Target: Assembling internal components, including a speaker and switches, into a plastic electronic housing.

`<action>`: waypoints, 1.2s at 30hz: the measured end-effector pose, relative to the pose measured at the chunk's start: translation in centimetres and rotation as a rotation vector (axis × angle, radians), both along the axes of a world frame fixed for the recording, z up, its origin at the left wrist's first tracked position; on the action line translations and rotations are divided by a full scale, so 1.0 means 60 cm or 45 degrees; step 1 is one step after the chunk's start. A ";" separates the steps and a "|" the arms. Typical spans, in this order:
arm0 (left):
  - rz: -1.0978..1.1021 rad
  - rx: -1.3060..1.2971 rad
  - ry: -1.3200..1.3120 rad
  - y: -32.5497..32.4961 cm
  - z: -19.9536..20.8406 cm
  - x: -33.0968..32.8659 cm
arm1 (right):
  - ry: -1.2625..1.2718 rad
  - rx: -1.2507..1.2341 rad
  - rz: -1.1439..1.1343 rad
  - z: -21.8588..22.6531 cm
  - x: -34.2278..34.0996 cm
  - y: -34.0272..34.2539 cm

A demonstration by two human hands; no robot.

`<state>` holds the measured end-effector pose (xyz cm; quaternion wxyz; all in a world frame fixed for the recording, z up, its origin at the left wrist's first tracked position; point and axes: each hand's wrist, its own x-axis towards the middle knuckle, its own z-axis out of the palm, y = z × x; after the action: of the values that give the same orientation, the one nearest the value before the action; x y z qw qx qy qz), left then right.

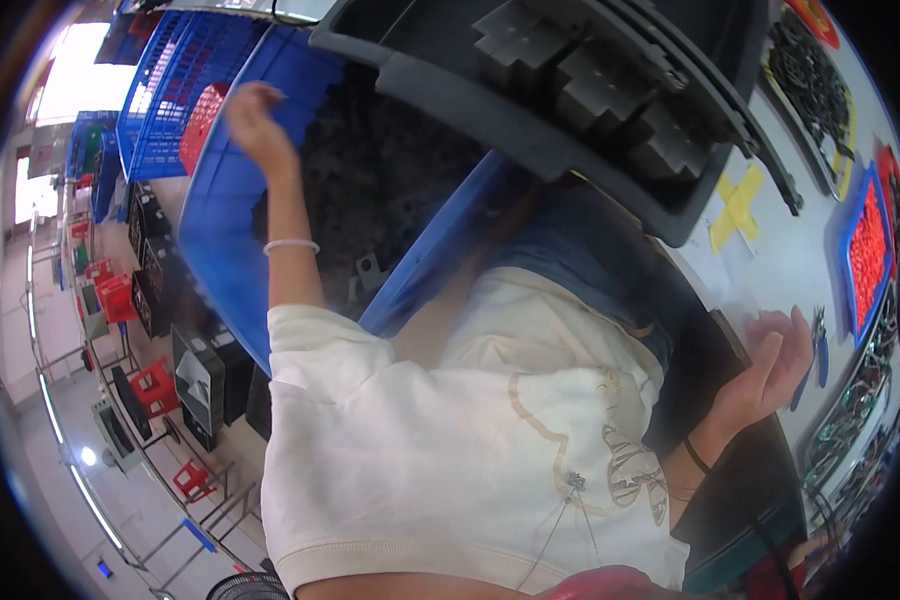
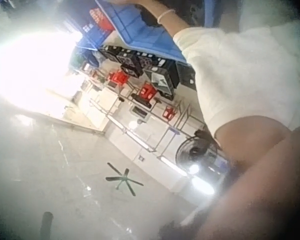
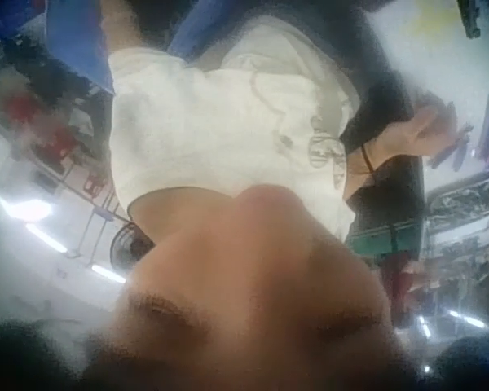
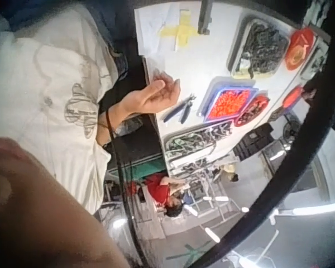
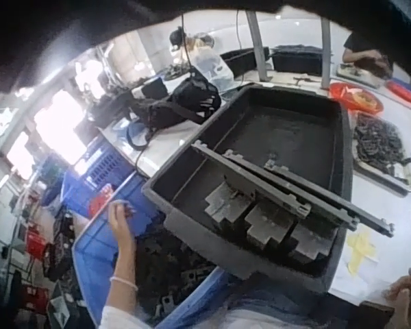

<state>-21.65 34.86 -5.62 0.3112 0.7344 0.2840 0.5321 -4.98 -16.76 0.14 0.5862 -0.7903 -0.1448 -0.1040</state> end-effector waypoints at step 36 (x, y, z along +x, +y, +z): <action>-0.288 -0.956 2.341 -0.052 -0.425 -0.134 | -0.490 -0.640 0.007 -0.021 0.011 0.019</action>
<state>-29.69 31.76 -31.12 0.2311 0.7376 0.4926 -0.3998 -4.29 -15.60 -1.09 0.3346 -0.8759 -0.2763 -0.2109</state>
